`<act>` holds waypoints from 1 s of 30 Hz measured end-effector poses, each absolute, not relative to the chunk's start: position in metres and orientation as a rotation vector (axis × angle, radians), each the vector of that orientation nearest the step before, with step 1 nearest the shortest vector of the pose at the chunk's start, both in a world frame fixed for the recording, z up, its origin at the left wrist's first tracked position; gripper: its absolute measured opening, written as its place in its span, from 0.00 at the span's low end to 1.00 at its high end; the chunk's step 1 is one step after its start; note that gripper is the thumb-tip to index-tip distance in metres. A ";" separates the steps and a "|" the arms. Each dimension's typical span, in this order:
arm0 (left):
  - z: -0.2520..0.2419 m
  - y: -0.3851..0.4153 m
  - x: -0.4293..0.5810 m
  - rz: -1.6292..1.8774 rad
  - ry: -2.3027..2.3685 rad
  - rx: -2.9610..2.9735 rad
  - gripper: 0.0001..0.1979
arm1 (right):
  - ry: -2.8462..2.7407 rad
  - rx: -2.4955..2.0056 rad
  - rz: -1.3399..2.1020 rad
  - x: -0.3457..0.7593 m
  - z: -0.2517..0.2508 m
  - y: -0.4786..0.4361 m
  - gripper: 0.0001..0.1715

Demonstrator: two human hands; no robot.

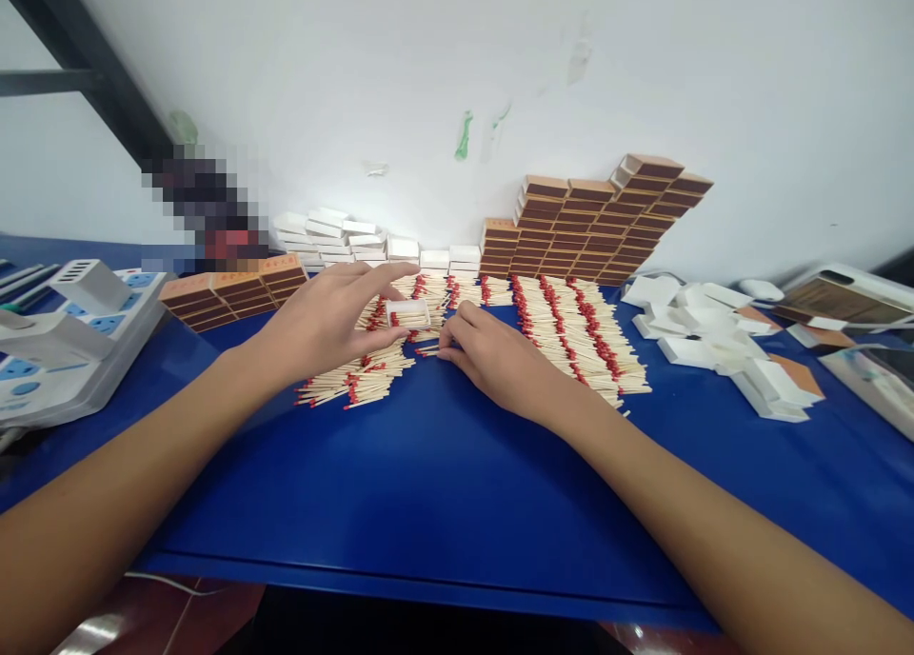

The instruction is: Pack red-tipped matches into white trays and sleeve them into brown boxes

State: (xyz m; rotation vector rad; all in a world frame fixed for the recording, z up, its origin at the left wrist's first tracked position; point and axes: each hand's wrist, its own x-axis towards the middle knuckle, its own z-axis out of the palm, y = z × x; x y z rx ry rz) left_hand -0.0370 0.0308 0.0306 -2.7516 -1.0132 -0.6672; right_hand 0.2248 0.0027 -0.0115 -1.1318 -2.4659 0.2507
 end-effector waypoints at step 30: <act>0.020 0.022 -0.025 -0.674 -0.889 -2.900 0.31 | -2.398 -1.102 0.007 0.223 0.007 -0.008 0.07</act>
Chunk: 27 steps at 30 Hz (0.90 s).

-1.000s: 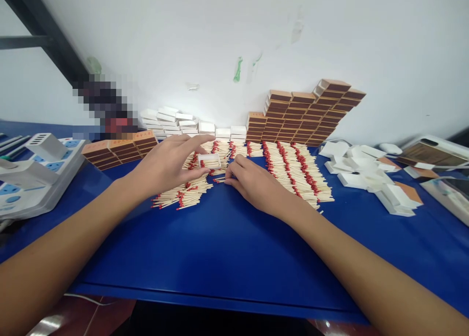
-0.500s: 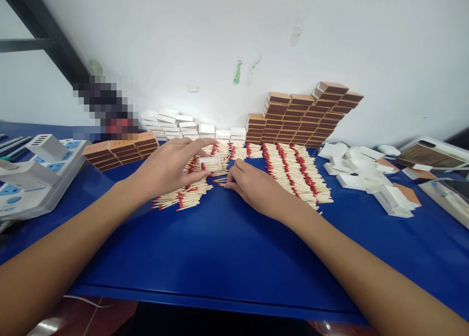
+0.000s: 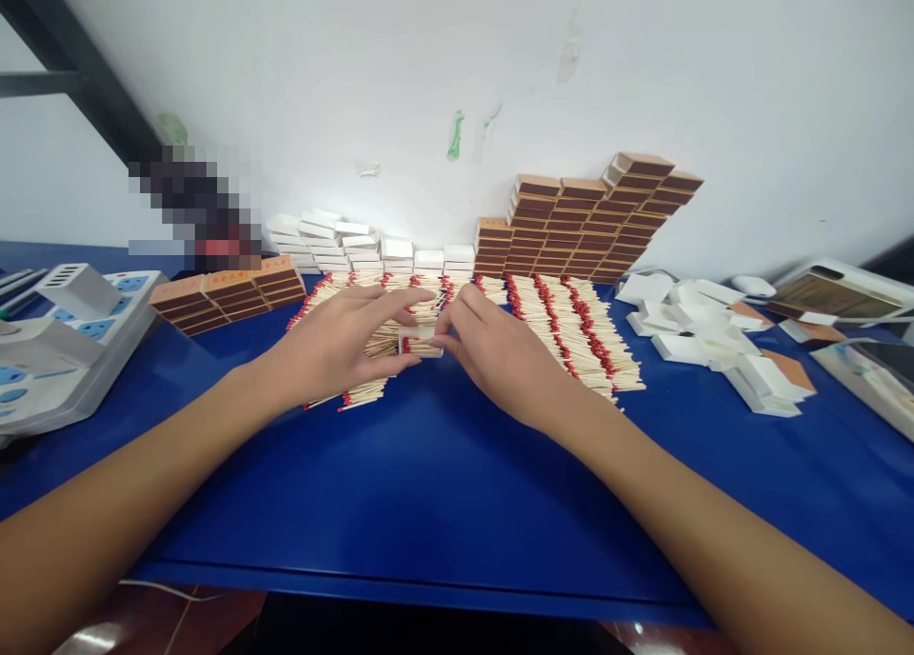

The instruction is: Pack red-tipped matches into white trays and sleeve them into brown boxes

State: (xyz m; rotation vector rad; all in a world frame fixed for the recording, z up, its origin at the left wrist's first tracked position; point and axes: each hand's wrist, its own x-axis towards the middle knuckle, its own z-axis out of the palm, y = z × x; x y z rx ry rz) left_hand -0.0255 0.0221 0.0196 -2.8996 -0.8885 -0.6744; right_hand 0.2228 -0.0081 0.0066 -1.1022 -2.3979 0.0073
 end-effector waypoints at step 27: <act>0.027 0.032 -0.036 -0.661 -1.016 -2.812 0.33 | -2.466 -1.187 0.190 0.221 -0.015 0.001 0.08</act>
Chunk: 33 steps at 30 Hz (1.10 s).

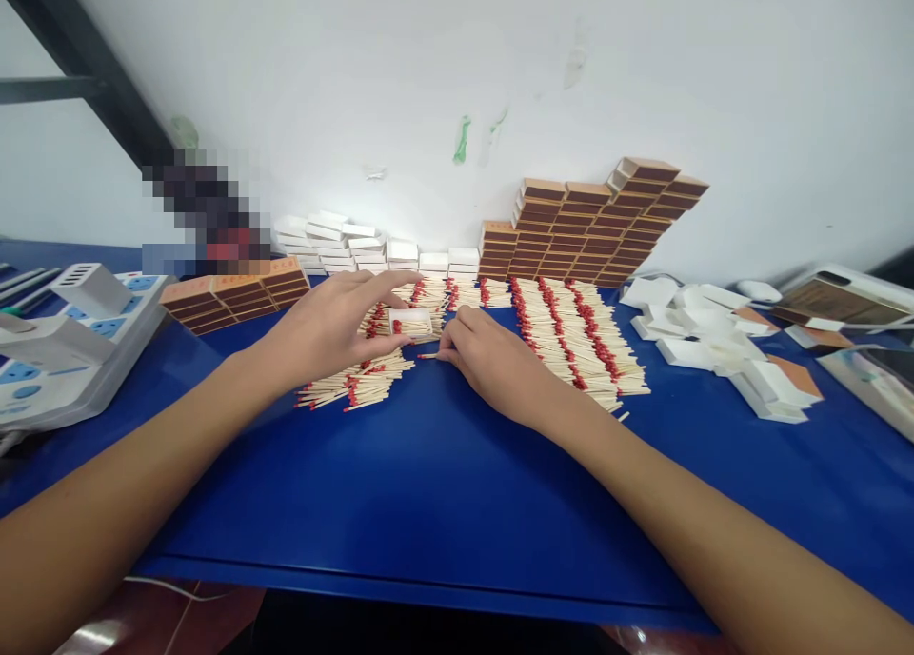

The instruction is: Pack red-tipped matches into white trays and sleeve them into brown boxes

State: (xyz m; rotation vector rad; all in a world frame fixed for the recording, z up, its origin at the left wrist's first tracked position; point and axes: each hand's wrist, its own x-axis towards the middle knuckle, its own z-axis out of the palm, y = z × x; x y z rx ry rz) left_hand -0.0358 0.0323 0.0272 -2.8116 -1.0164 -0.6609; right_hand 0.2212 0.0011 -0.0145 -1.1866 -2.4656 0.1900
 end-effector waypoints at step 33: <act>0.036 0.032 -0.040 -0.675 -1.072 -2.774 0.32 | -2.396 -1.208 0.075 0.228 -0.015 0.008 0.08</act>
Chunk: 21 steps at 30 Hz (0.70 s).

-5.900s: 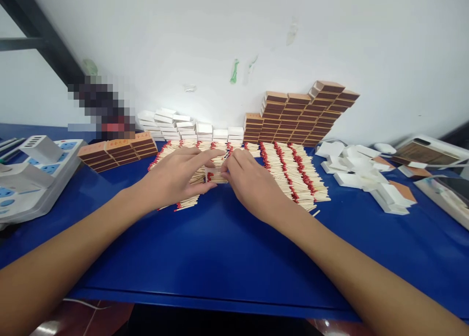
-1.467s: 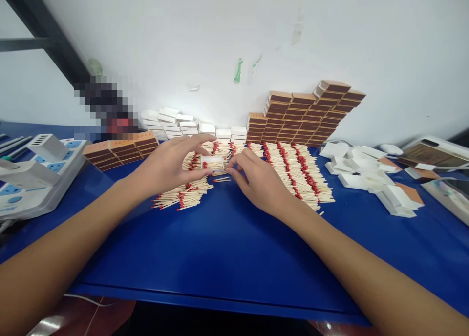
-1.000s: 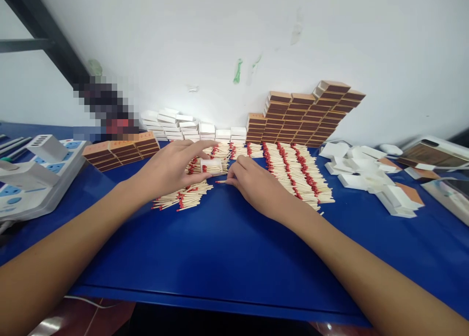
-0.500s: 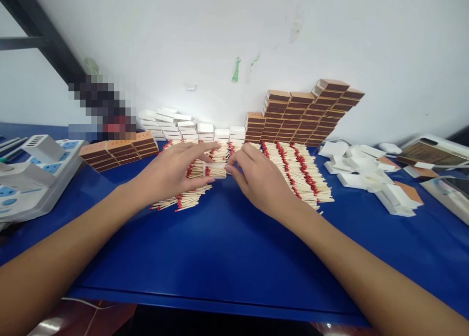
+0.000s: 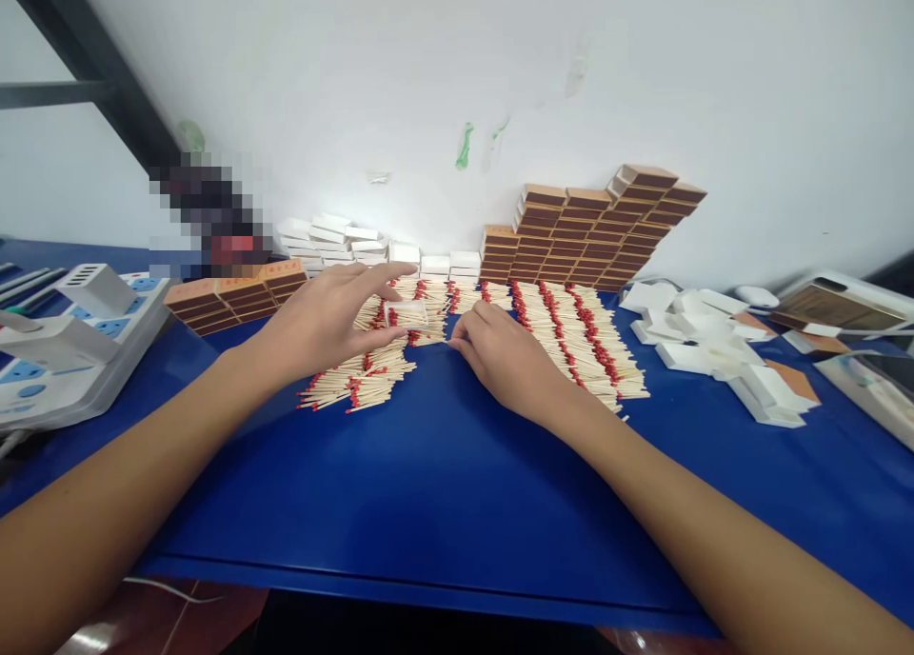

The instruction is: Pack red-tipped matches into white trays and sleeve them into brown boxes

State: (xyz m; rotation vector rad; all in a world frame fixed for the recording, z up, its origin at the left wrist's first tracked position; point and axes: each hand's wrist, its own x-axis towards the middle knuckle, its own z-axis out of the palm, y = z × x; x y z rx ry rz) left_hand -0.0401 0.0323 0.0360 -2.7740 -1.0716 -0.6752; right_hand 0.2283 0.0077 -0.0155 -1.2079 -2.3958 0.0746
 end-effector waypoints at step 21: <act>0.035 0.032 -0.039 -0.650 -1.036 -2.751 0.31 | -2.459 -1.136 0.008 0.211 -0.016 0.004 0.12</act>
